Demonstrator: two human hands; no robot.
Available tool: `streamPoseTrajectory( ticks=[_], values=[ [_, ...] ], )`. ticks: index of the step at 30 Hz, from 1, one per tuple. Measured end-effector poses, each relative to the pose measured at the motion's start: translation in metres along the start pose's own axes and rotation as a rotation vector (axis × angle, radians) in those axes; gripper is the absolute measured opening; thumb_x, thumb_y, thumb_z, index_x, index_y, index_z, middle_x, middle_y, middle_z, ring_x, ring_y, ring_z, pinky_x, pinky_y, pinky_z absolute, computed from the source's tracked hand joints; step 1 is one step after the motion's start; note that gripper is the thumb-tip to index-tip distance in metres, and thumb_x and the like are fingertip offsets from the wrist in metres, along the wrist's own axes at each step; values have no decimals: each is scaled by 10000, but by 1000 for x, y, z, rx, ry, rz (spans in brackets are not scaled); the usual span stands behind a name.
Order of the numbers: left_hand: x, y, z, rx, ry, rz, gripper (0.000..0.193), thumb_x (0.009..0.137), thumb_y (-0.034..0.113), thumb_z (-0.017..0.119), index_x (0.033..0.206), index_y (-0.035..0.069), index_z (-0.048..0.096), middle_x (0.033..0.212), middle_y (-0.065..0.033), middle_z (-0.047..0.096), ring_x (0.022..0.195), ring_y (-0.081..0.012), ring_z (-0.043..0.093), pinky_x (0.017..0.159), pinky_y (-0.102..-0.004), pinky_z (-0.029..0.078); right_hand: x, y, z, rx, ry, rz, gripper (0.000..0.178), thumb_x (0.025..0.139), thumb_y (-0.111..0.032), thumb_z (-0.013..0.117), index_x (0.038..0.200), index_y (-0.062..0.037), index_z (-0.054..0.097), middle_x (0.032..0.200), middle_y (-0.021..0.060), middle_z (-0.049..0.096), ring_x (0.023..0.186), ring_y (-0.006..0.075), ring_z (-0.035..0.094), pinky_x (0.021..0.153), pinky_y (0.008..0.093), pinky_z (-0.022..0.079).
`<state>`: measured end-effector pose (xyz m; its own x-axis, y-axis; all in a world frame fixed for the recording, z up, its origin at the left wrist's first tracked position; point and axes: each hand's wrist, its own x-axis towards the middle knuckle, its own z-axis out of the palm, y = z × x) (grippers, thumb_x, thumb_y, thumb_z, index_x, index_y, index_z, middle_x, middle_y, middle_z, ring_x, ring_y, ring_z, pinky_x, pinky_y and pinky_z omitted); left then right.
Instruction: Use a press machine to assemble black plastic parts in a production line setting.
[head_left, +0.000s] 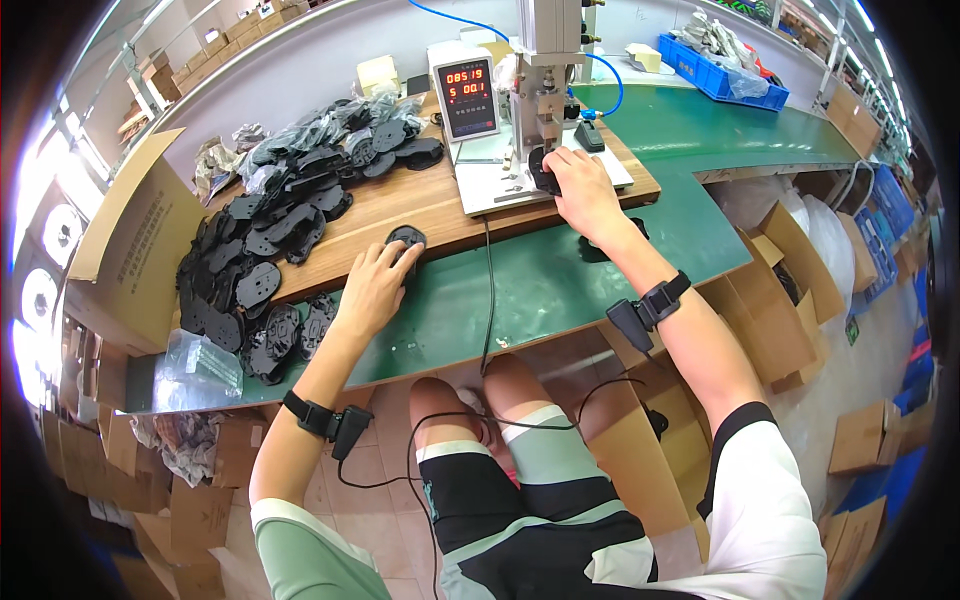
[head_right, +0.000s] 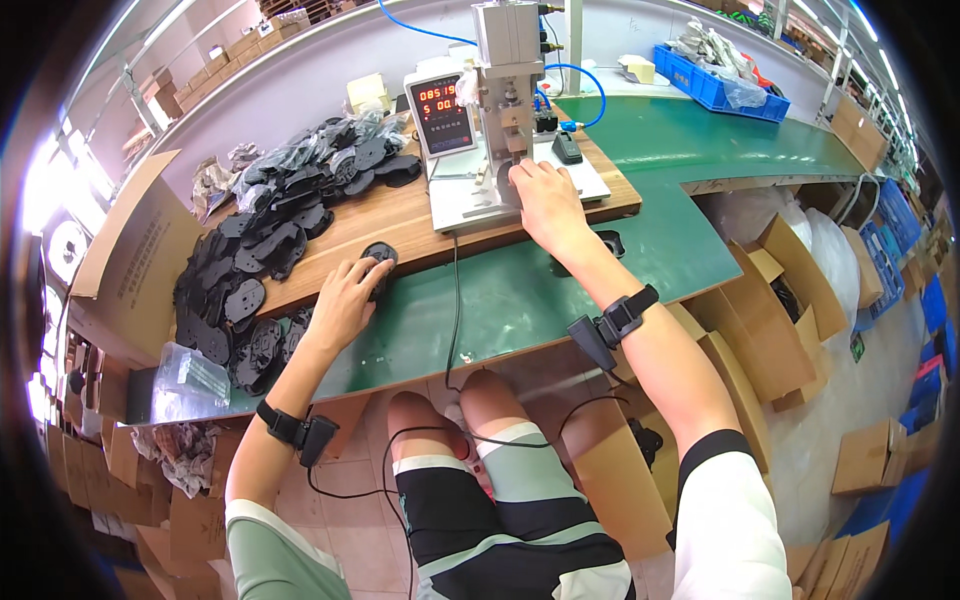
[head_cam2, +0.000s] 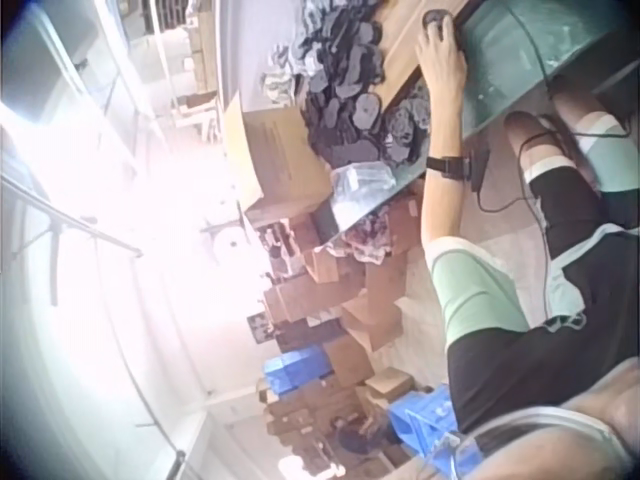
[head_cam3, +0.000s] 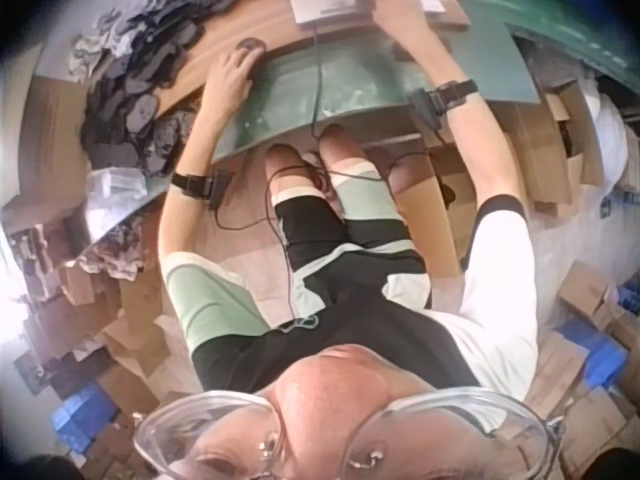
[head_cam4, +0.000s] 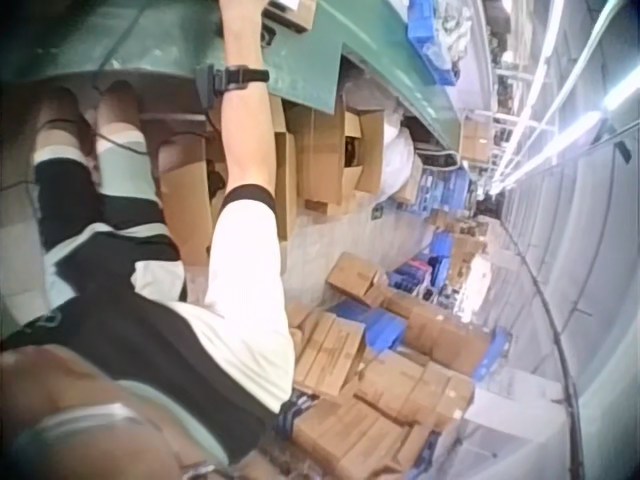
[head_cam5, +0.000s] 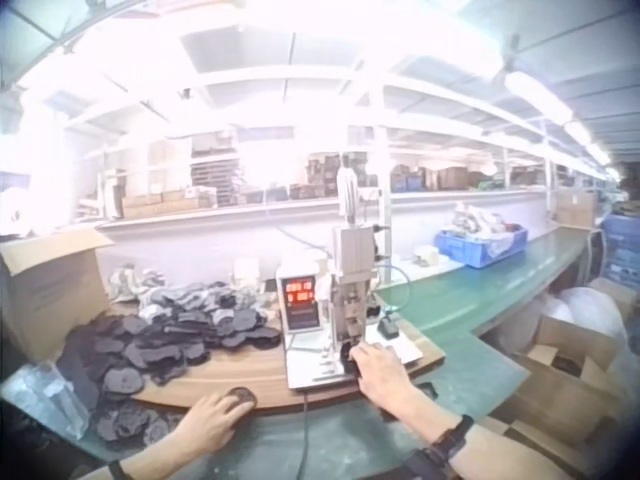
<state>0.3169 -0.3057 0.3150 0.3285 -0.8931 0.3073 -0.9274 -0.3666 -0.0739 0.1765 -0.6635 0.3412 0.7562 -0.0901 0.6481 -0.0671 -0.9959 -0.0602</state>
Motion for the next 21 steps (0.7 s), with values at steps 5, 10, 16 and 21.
streamPoseTrajectory(
  ticks=[5,10,16,21],
  values=[
    [-3,5,8,0,94,101,740,818,-4,727,1522,143,557,1431,-110,618,1271,-323,578,1060,-465,494,0,-1,-3,11,-12,13,379,758,40,768,1105,-68,661,1115,83,668,1099,313,650,946,468,501],
    [24,30,-5,-86,205,3,658,892,-20,670,1529,110,563,1344,-135,681,1258,-339,610,1087,-477,489,4,5,-3,24,-40,25,369,763,13,784,1099,-80,661,1100,76,675,1104,312,652,956,468,494],
    [102,93,-12,-21,358,130,592,929,5,623,1511,102,576,1421,-164,666,1350,-347,603,1147,-477,481,-17,7,-28,175,217,137,301,848,-13,707,1140,-77,679,1116,105,673,1114,348,644,945,483,501],
    [154,133,5,41,403,252,595,908,-7,599,1493,101,576,1442,-231,636,1363,-391,592,1178,-497,457,-143,-42,-82,252,393,207,386,779,89,705,1145,-21,655,1179,182,672,1147,419,631,1008,487,513]
  ],
)
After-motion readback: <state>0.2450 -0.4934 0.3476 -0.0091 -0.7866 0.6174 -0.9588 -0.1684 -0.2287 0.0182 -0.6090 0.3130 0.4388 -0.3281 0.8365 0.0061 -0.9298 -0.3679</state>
